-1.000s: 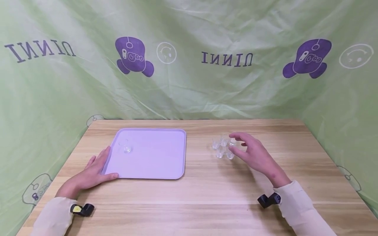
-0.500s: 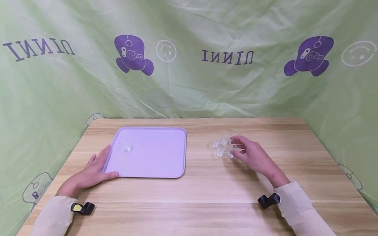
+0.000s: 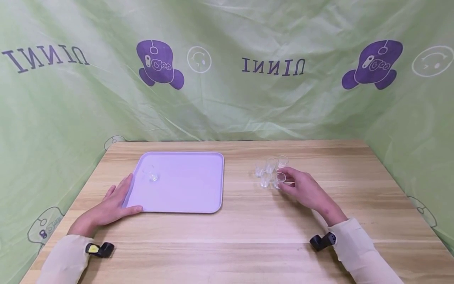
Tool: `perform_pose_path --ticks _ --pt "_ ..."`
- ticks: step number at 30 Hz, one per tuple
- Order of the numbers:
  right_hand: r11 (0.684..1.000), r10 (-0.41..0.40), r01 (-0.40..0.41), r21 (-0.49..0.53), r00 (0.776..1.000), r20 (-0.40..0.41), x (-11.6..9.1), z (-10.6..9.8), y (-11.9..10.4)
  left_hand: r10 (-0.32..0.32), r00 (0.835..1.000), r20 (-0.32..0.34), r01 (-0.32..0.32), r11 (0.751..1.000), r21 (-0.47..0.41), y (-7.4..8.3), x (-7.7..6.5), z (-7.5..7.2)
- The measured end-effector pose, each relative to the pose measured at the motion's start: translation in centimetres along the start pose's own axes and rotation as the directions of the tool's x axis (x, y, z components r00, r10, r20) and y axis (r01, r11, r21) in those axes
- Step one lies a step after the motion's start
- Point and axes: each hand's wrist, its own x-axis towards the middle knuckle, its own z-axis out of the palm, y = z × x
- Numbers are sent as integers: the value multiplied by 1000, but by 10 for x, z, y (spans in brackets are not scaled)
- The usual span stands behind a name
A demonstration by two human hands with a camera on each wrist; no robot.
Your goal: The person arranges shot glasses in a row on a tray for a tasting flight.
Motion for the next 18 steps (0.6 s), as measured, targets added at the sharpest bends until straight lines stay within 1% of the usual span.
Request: perform_pose_path --ticks 7,18 --pt "1000 25 -24 -9 1000 12 -1 2 0 4 1000 -5 -4 1000 11 0 1 0" --pt "999 21 -21 -35 1000 -9 -3 0 2 -3 1000 7 2 1000 11 -2 0 0"
